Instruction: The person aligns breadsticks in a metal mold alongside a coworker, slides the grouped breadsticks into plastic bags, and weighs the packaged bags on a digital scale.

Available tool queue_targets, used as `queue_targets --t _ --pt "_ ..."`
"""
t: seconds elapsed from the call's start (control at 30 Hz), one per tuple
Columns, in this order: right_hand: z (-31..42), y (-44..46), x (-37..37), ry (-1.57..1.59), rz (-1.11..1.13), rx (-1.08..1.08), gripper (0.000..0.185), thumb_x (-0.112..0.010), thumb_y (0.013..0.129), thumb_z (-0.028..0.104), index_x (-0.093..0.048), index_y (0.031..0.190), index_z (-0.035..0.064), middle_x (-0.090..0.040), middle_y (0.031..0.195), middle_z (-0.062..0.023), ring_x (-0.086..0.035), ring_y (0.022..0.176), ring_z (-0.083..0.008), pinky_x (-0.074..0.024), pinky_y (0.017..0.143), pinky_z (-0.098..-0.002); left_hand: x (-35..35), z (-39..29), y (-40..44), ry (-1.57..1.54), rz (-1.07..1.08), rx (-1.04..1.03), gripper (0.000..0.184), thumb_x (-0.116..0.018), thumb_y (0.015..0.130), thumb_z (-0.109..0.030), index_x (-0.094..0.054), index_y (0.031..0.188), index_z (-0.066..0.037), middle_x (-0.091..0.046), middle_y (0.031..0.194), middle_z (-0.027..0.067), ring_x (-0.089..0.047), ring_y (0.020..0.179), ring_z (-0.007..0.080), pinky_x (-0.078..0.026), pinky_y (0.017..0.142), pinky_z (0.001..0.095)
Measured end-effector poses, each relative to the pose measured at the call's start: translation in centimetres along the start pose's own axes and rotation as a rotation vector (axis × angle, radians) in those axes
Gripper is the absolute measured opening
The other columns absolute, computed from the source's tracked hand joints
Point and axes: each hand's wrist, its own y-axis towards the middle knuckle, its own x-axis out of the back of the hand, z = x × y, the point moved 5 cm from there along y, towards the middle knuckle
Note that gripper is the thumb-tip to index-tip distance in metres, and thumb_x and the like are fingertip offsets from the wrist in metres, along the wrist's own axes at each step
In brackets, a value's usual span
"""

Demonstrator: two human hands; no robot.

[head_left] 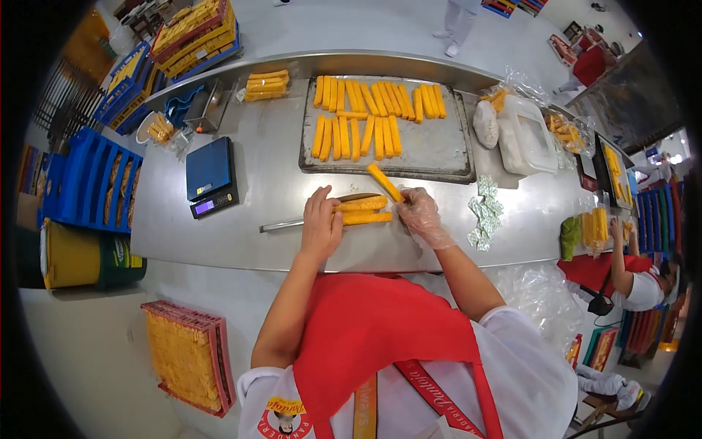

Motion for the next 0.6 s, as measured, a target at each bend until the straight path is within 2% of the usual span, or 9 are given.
queue_targets --t 0.03,0.17,0.23,0.27,0.37,0.43,0.47,0.53,0.6 --pt "-1.0 0.3 -0.3 0.104 0.004 -0.110 0.036 -0.069 0.081 0.021 -0.069 0.110 0.0001 -0.066 0.108 -0.0238 -0.067 0.098 -0.0365 -0.0543 0.086 -0.0420 -0.1 0.0 -0.1 -0.002 -0.002 -0.007 0.023 -0.054 0.091 -0.013 -0.056 0.111 -0.001 -0.048 0.140 0.0237 -0.041 0.133 0.0439 -0.032 0.112 0.0520" --pt "-2.0 0.7 0.4 0.149 0.037 -0.235 0.038 -0.071 0.082 0.018 -0.068 0.112 -0.0038 -0.069 0.107 -0.0206 -0.069 0.097 -0.0303 -0.0548 0.086 -0.0385 -0.3 0.1 -0.1 0.009 0.007 -0.007 0.024 -0.054 0.091 -0.012 -0.058 0.112 -0.001 -0.047 0.141 0.0228 -0.038 0.134 0.0440 -0.031 0.113 0.0519" --pt "0.0 0.5 1.2 -0.012 -0.075 0.063 0.034 -0.069 0.084 0.017 -0.067 0.111 -0.0049 -0.070 0.094 -0.0188 -0.070 0.090 -0.0305 -0.0553 0.084 -0.0380 -0.4 0.1 -0.1 0.012 0.007 -0.010 0.025 -0.054 0.091 -0.012 -0.059 0.113 -0.001 -0.047 0.141 0.0225 -0.038 0.135 0.0439 -0.031 0.113 0.0519" --pt "-0.2 0.7 1.1 -0.013 -0.080 0.064 0.034 -0.069 0.084 0.017 -0.067 0.111 -0.0049 -0.070 0.094 -0.0188 -0.070 0.090 -0.0305 -0.0553 0.084 -0.0380 -0.5 0.1 -0.1 0.013 0.015 -0.005 0.025 -0.054 0.091 -0.012 -0.059 0.113 -0.001 -0.047 0.142 0.0222 -0.038 0.135 0.0436 -0.031 0.113 0.0520" --pt "-0.1 1.2 0.7 -0.042 -0.148 0.276 0.031 -0.068 0.086 0.016 -0.068 0.109 -0.0043 -0.068 0.080 -0.0119 -0.067 0.074 -0.0235 -0.0539 0.072 -0.0339 -0.6 0.1 -0.1 0.034 0.028 -0.020 0.026 -0.054 0.091 -0.013 -0.060 0.114 -0.002 -0.047 0.142 0.0217 -0.038 0.135 0.0430 -0.030 0.114 0.0522" --pt "-2.7 1.6 0.5 0.705 0.052 -0.286 0.026 -0.065 0.087 0.010 -0.068 0.110 -0.0022 -0.063 0.073 -0.0068 -0.058 0.060 -0.0160 -0.0458 0.056 -0.0290 -0.5 0.1 -0.2 0.053 0.039 -0.036 0.026 -0.054 0.091 -0.013 -0.060 0.114 -0.002 -0.047 0.142 0.0215 -0.038 0.135 0.0428 -0.030 0.114 0.0524" --pt "-2.9 1.6 1.5 0.708 0.054 -0.287 0.026 -0.065 0.087 0.010 -0.068 0.110 -0.0022 -0.063 0.073 -0.0068 -0.058 0.060 -0.0160 -0.0458 0.056 -0.0290 -0.5 0.1 0.0 0.060 0.046 -0.035 0.027 -0.054 0.091 -0.014 -0.061 0.114 -0.002 -0.047 0.143 0.0213 -0.038 0.135 0.0426 -0.030 0.114 0.0524" --pt "-2.8 1.6 3.1 0.936 0.248 -0.351 0.025 -0.067 0.085 0.009 -0.069 0.106 -0.0045 -0.058 0.070 -0.0004 -0.046 0.056 -0.0063 -0.0355 0.051 -0.0210 -0.5 0.1 0.1 0.066 0.046 -0.033 0.027 -0.054 0.091 -0.014 -0.061 0.114 -0.002 -0.046 0.143 0.0211 -0.038 0.135 0.0423 -0.029 0.114 0.0524" --pt "-2.0 1.1 3.6 0.987 0.353 -0.263 0.021 -0.069 0.085 0.007 -0.070 0.103 -0.0029 -0.059 0.073 0.0004 -0.050 0.063 -0.0062 -0.0397 0.056 -0.0211 -0.5 0.1 0.1 0.082 0.040 -0.057 0.023 -0.056 0.091 -0.014 -0.062 0.110 -0.001 -0.048 0.141 0.0221 -0.040 0.133 0.0434 -0.031 0.113 0.0531"
